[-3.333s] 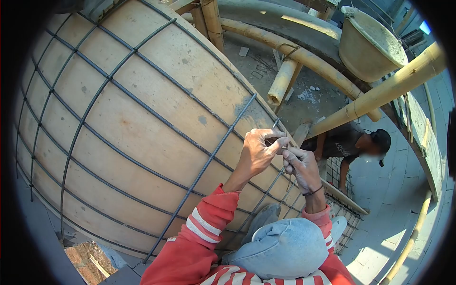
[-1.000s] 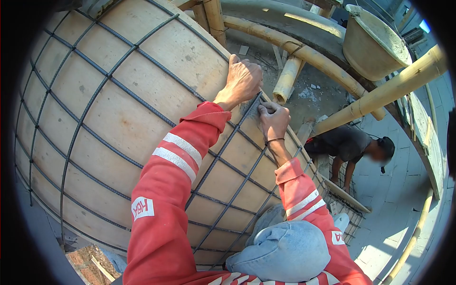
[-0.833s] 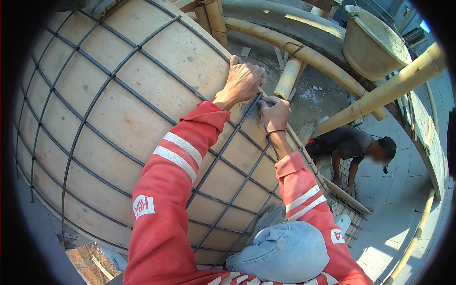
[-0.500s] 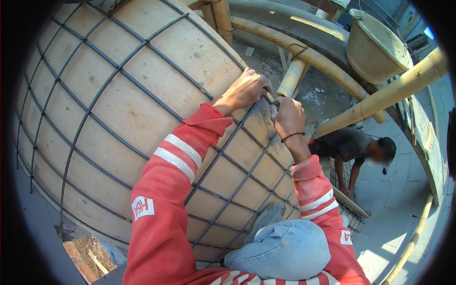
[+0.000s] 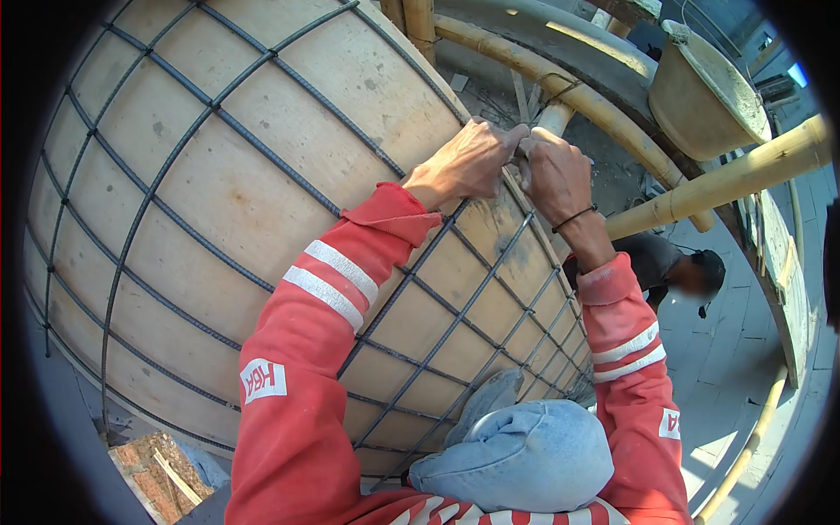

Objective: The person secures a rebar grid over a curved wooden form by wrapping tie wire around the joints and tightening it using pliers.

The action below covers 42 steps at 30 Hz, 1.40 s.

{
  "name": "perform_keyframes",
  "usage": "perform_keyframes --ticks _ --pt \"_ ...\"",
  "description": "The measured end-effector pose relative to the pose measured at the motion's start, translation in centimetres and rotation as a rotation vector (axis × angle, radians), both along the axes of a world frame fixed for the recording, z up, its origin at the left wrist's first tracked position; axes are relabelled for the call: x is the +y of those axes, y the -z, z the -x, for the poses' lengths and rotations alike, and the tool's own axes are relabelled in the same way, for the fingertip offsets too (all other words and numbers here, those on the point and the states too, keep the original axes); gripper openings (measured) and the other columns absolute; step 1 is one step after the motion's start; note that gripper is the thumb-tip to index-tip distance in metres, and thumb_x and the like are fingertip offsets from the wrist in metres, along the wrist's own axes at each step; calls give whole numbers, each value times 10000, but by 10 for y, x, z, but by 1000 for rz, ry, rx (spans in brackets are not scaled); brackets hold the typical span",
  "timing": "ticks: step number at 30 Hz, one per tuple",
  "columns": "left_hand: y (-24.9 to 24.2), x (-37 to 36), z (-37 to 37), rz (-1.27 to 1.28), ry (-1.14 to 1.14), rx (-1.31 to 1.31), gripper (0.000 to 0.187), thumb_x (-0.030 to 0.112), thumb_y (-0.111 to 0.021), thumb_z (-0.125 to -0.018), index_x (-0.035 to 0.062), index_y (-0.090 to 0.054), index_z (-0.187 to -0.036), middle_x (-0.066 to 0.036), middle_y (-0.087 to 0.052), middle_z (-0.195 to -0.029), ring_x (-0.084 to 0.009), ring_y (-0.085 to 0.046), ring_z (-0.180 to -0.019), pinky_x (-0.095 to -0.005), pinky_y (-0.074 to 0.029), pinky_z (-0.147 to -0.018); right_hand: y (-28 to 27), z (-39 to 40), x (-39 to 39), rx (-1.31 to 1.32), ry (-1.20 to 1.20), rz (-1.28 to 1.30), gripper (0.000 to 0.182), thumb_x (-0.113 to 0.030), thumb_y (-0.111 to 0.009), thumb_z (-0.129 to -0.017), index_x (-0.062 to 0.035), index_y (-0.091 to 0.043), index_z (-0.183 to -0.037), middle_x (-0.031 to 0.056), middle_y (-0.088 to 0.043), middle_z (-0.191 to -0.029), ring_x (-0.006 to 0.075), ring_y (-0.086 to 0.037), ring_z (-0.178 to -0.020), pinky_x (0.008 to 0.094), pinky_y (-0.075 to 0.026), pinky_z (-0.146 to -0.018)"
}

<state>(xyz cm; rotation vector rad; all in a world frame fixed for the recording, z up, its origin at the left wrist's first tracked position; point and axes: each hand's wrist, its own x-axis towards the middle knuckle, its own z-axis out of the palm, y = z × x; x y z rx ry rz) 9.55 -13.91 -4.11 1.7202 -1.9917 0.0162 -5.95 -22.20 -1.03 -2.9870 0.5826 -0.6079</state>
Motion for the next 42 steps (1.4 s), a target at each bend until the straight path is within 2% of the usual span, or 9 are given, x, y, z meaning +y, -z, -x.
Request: perform_keyframes --ticks 5,11,15,17,20,31,36,41,42 --pt "7 -5 6 73 -61 1 601 57 -728 -700 33 -409 -1208 -177 -656 -702 -399 -666 -733 -462 -524 -683 12 -3 -19 -130 43 -146 190 -224 -710 -809 -42 -707 -864 149 -695 -878 375 -695 -802 452 -549 -694" --pt "-2 -5 -4 -70 -31 192 585 53 -723 -730 44 -427 -1234 -159 -676 -728 -390 -670 -720 -455 -521 -673 53 12 -16 -353 168 -608 182 -195 -720 -825 -26 -748 -887 169 -719 -767 281 -724 -717 357 -541 -693" --pt "1 -10 -9 35 -100 218 528 66 -729 -808 62 -418 -1234 -175 -683 -738 -370 -679 -728 -446 -526 -683 65 18 28 -436 274 -755 175 -168 -728 -827 2 -740 -861 187 -688 -699 296 -700 -647 390 -524 -643" --pt "0 -10 -5 75 -115 233 395 101 -749 -821 30 -534 -1144 -176 -697 -766 -367 -682 -741 -444 -529 -698 50 10 50 -409 396 -676 165 -163 -705 -827 -7 -747 -858 206 -684 -704 350 -706 -689 406 -537 -674" --pt "0 -7 1 73 -203 200 145 148 -758 -797 7 -740 -829 -169 -717 -834 -376 -682 -769 -427 -535 -717 41 7 51 -397 441 -737 170 -161 -681 -806 -13 -752 -852 224 -682 -723 389 -701 -725 422 -547 -700" --pt "4 3 3 40 -59 -25 264 144 -723 -756 5 -730 -980 -175 -698 -973 -365 -657 -934 -423 -511 -873 29 12 37 -410 322 -738 222 -189 -667 -765 27 -713 -735 247 -646 -671 392 -692 -682 421 -558 -648" --pt "4 -3 6 28 42 -107 225 158 -721 -689 72 -727 -897 -109 -680 -888 -310 -644 -885 -402 -468 -774 32 6 41 -457 276 -798 383 -317 -680 -874 33 -685 -718 275 -634 -692 462 -662 -729 508 -540 -670" --pt "17 -6 7 31 13 -114 183 79 -660 -748 66 -721 -920 -105 -677 -933 -314 -611 -947 -425 -427 -852 9 84 25 -519 38 -804 339 -295 -667 -920 41 -710 -894 229 -666 -735 362 -659 -633 420 -514 -625" --pt "20 -6 4 22 23 -109 173 66 -652 -757 58 -719 -916 -106 -677 -926 -316 -611 -949 -424 -429 -854 5 111 15 -604 68 -777 263 -223 -689 -909 34 -718 -960 188 -688 -746 241 -671 -626 357 -517 -620"
